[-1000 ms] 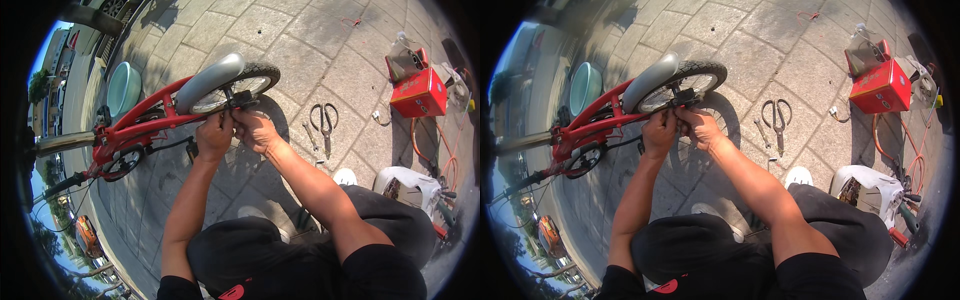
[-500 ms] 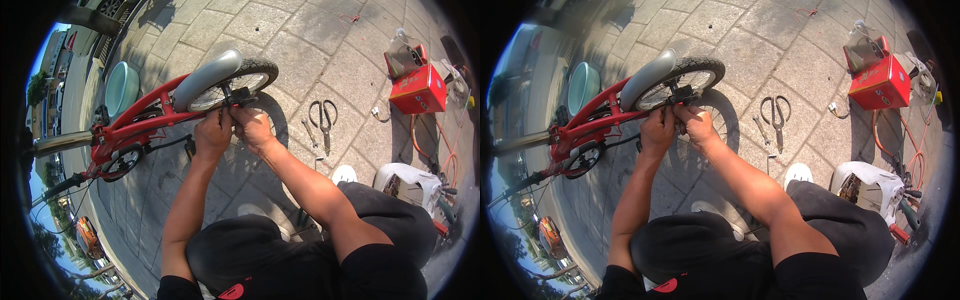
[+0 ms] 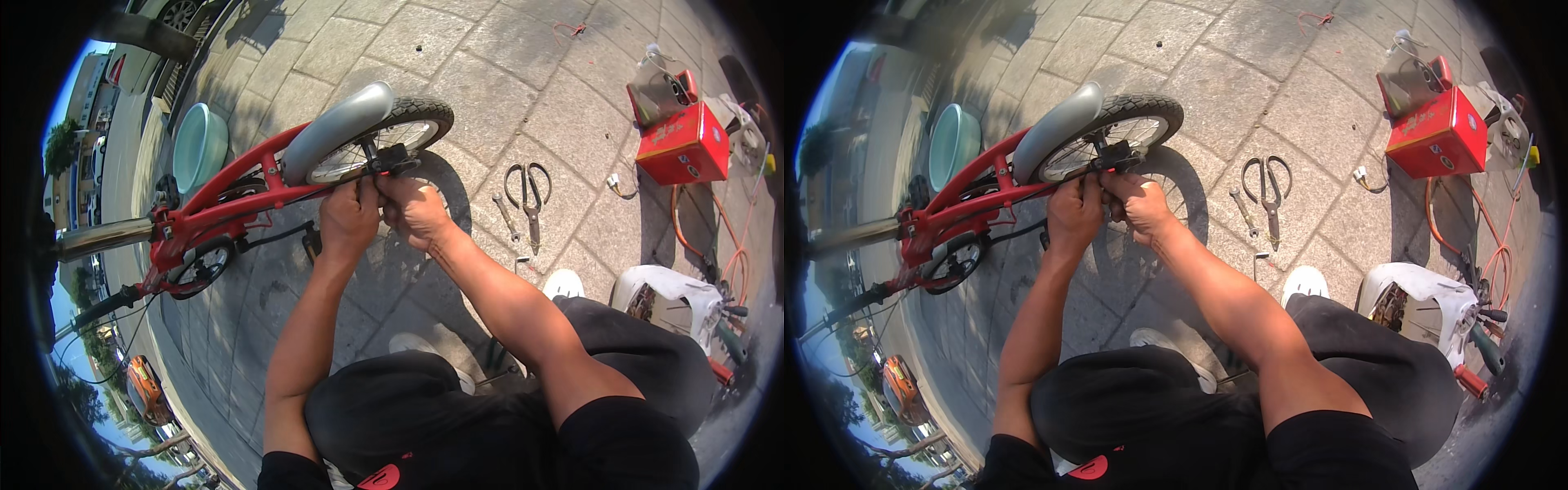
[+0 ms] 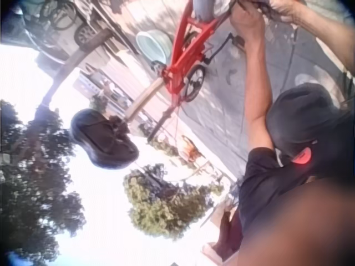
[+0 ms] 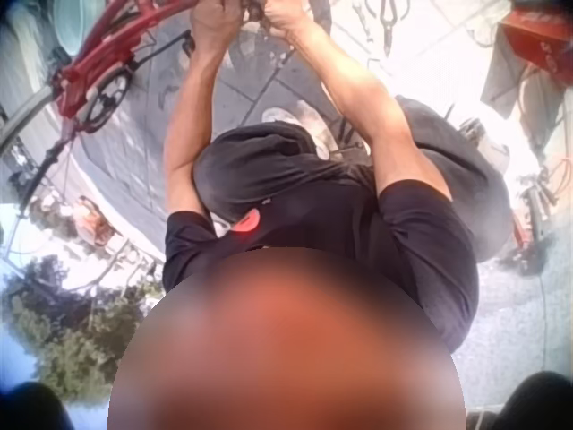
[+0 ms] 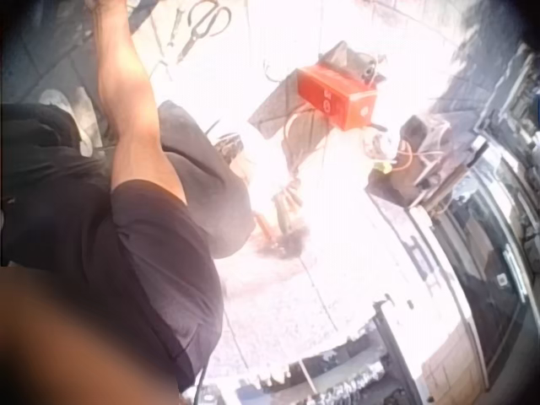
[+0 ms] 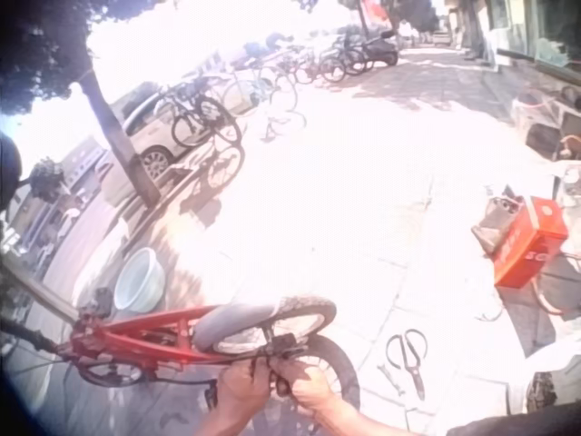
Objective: The person adjusts the rear brake and derailleur on a red folding bicycle using an Allen key and pliers. They tighten bolts, align components, and test the wheel rotation while seated on the pavement.
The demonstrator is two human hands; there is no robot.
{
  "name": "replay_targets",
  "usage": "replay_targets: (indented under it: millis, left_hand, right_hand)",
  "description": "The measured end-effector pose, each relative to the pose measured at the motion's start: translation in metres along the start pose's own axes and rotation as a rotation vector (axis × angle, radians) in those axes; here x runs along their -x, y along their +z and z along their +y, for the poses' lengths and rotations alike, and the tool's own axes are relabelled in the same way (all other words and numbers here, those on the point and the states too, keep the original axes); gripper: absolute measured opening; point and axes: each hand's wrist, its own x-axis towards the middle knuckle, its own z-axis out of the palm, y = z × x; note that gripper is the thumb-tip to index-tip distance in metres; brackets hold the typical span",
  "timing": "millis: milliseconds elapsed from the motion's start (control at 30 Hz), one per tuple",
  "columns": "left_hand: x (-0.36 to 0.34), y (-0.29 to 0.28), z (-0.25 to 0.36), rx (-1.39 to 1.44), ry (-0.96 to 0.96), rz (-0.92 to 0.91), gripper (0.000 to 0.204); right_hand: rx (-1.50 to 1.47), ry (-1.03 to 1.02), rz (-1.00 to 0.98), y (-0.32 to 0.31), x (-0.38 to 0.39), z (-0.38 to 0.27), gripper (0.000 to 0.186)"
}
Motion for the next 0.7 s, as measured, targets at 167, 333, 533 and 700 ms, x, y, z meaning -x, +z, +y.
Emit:
replay_targets:
  millis: [167,333,533,700]
  left_hand:
    - [-0.001,0.004,-0.002,-0.041,-0.002,0.037,0.019]
    - [-0.001,0.003,0.001,-0.030,-0.110,-0.005,0.021]
    - [0.005,0.000,0.002,-0.120,-0.008,0.007,0.018]
    - [0.015,-0.003,0.008,-0.272,0.093,0.028,0.020]
  right_hand:
    - [0.027,-0.029,0.021,0.000,0.001,0.001,0.022]
    - [-0.073,0.005,-0.007,-0.002,0.000,0.006,0.020]
    - [-0.183,0.057,-0.058,0.000,0.001,0.008,0.019]
    - [0.003,-0.026,0.078,0.005,0.004,0.005,0.020]
